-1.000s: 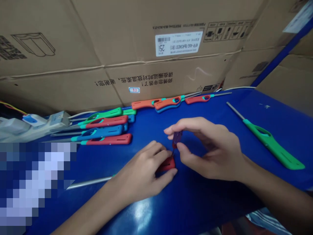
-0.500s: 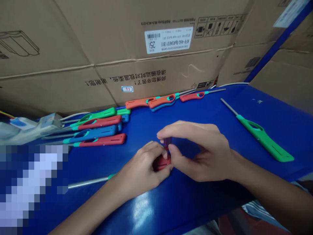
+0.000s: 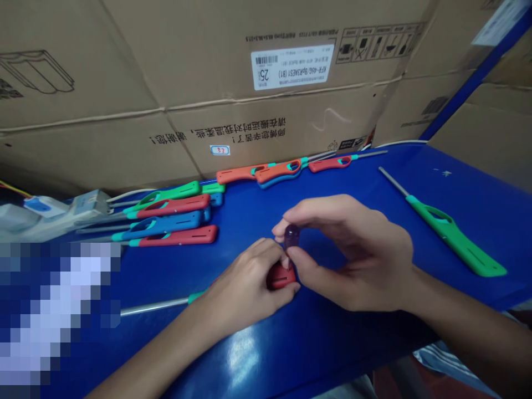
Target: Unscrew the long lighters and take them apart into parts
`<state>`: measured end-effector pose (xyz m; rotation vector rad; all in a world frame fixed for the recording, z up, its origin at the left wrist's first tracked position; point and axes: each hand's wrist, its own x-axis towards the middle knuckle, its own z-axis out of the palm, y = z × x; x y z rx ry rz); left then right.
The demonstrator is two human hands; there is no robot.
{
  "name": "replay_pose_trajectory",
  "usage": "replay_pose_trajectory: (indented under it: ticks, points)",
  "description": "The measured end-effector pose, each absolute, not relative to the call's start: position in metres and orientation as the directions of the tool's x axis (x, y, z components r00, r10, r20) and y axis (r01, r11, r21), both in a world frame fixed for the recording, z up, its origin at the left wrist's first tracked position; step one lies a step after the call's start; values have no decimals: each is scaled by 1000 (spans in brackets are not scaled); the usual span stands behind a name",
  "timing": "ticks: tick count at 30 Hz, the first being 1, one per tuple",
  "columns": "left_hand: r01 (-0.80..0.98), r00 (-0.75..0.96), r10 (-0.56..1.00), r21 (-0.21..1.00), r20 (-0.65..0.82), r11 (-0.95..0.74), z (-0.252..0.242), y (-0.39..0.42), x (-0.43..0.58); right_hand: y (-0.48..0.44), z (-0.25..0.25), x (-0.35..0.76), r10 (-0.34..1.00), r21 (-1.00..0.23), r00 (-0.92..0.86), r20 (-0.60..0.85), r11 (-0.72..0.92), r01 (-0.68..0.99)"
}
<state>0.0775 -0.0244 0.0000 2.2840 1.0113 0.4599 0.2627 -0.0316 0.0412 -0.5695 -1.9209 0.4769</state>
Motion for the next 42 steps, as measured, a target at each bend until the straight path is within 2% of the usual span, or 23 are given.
replay_pose_trajectory:
  ticks: [2, 8, 16, 20, 24, 30, 35, 42]
  points:
    - [539, 653, 751, 637, 98, -551, 0, -24, 78, -32, 41, 262, 593, -572, -356, 722, 801, 175]
    - [539, 659, 746, 631, 97, -558, 2, -26, 80, -28, 46, 262, 534, -461, -396, 747, 845, 271]
    - [552, 668, 735, 583, 118, -596, 0, -27, 79, -34, 42, 263, 596, -566, -352, 722, 801, 195]
    - [549, 674, 733, 600, 94, -582, 0, -27, 80, -31, 45, 261, 529, -488, -408, 744, 847, 210]
    - [562, 687, 722, 575, 76, -595, 1, -28, 79, -30, 46, 261, 539, -438, -387, 748, 839, 322]
    - [579, 703, 706, 512, 81, -635, 2, -27, 79, -32, 45, 262, 520, -478, -444, 730, 852, 212]
    - [581, 692, 719, 536, 71, -612, 0, -28, 79, -30, 47, 262, 538, -434, -436, 721, 842, 322]
    - [585, 706, 706, 524, 47, -619, 3, -28, 79, -30, 40, 262, 545, -525, -400, 737, 834, 169]
